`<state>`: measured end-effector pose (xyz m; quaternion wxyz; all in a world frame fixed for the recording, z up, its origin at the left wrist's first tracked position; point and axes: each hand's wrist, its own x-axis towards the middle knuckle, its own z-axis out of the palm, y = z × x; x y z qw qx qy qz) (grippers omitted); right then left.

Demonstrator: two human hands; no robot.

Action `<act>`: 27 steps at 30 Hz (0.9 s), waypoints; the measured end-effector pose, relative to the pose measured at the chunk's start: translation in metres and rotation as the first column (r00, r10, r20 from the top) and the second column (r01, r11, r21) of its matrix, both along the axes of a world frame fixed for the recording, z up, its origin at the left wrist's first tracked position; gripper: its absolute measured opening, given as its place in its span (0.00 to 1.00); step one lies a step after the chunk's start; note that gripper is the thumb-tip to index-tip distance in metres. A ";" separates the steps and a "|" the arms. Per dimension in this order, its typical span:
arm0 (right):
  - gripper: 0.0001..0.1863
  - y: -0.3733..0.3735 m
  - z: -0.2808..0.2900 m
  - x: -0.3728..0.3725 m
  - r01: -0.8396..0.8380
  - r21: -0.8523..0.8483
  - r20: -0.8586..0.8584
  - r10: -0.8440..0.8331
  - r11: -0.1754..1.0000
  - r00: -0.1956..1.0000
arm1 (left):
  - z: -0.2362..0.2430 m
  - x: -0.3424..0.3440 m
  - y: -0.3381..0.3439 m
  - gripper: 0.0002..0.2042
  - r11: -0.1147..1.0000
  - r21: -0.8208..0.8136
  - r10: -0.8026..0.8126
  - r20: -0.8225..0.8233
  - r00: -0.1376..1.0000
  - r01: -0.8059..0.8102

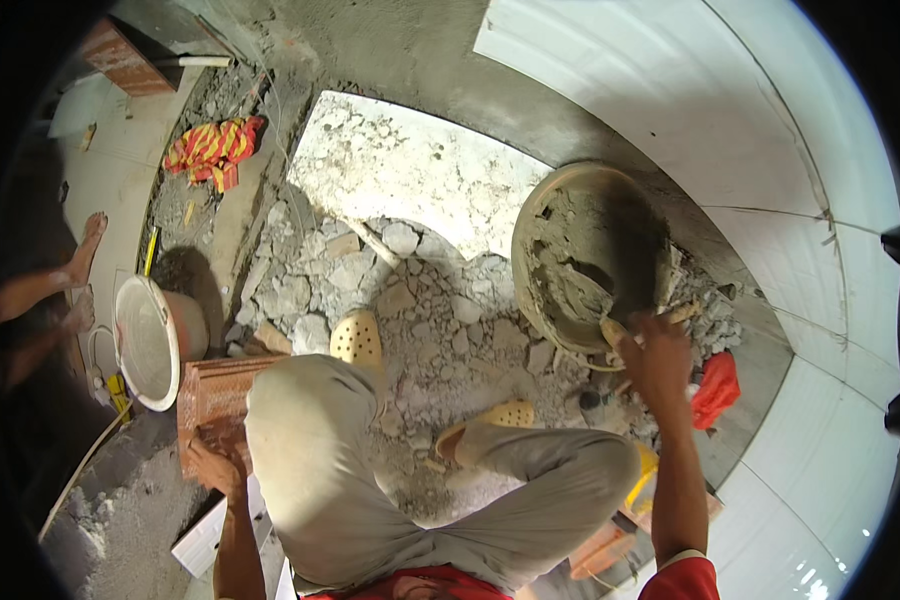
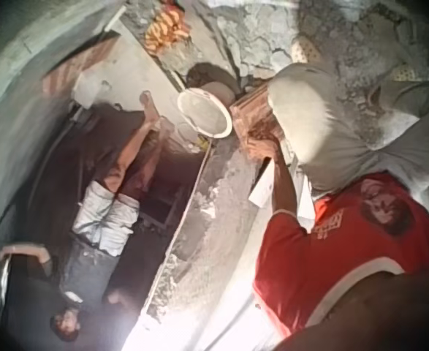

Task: The person scoops cement from a bucket with a trowel and spreads it onto the back of a white rectangular tile. They press the tile onto a partially tiled wall, tap it with a hammer to level it, and use a wooden stick to adjust spacing between tiles.

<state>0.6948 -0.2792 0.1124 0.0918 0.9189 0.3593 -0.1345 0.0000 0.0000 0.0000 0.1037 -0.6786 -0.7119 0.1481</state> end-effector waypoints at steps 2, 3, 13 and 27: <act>0.21 -0.022 -0.008 0.034 0.097 0.224 0.049 -0.110 0.970 0.993 | 0.008 0.042 0.010 0.29 0.975 0.199 -0.131 0.151 0.980 0.100; 0.22 -0.031 -0.010 0.058 0.123 0.315 0.078 -0.155 0.941 0.985 | 0.017 0.067 0.013 0.25 0.987 0.158 -0.058 0.105 0.993 0.041; 0.27 -0.084 -0.090 0.080 0.908 0.357 -0.918 -0.097 0.220 0.384 | 0.050 0.481 0.088 0.36 0.172 -0.359 0.251 0.917 0.311 0.918; 0.23 -0.140 -0.086 0.085 0.909 0.358 -0.934 -0.067 -0.212 0.352 | 0.056 0.664 -0.051 0.35 0.154 -0.529 0.514 0.764 0.390 0.834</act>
